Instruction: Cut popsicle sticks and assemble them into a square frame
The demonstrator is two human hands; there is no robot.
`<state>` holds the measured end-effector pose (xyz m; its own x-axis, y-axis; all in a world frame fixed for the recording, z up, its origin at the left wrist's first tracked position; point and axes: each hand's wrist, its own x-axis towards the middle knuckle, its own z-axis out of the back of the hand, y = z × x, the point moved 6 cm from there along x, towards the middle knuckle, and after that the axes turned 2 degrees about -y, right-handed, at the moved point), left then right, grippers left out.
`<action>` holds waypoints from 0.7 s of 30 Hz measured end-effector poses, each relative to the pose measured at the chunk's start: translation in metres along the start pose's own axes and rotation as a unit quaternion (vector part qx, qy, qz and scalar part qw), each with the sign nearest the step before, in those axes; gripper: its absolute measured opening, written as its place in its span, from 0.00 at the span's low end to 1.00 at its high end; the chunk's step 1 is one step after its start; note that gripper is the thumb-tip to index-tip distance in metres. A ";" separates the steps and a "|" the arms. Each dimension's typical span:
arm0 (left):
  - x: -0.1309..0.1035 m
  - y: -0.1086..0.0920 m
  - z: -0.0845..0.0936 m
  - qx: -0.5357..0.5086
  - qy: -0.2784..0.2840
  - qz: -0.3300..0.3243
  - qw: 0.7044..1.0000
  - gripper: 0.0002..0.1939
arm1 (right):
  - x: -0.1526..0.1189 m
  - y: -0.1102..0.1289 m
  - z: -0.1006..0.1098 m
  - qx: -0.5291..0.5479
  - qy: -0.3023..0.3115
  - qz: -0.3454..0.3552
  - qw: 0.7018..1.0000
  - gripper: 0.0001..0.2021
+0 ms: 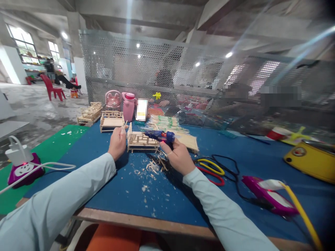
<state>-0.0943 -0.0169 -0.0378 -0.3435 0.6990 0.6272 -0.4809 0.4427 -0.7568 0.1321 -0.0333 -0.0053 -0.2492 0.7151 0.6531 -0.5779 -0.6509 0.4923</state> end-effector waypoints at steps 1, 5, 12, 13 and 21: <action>0.001 -0.002 0.000 0.025 -0.005 -0.015 1.000 0.14 | 0.000 -0.001 -0.002 -0.001 0.002 -0.002 1.000 0.20; 0.001 -0.005 -0.003 0.051 0.017 -0.034 0.998 0.13 | -0.001 0.000 -0.005 -0.001 0.008 -0.005 1.000 0.20; -0.002 -0.003 -0.004 0.004 0.032 -0.016 0.999 0.12 | 0.001 0.004 0.001 -0.019 0.007 -0.005 1.000 0.21; -0.002 -0.004 -0.004 0.004 0.031 -0.021 0.999 0.11 | 0.000 0.004 0.002 -0.017 0.003 -0.003 1.000 0.20; -0.004 -0.018 0.003 0.051 0.017 -0.075 0.996 0.10 | 0.000 -0.003 0.002 -0.014 0.008 -0.014 1.000 0.20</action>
<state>-0.0867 -0.0287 -0.0264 -0.2341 0.6487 0.7242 -0.6049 0.4860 -0.6308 0.1350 -0.0321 -0.0059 -0.2443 0.7376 0.6295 -0.6071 -0.6225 0.4939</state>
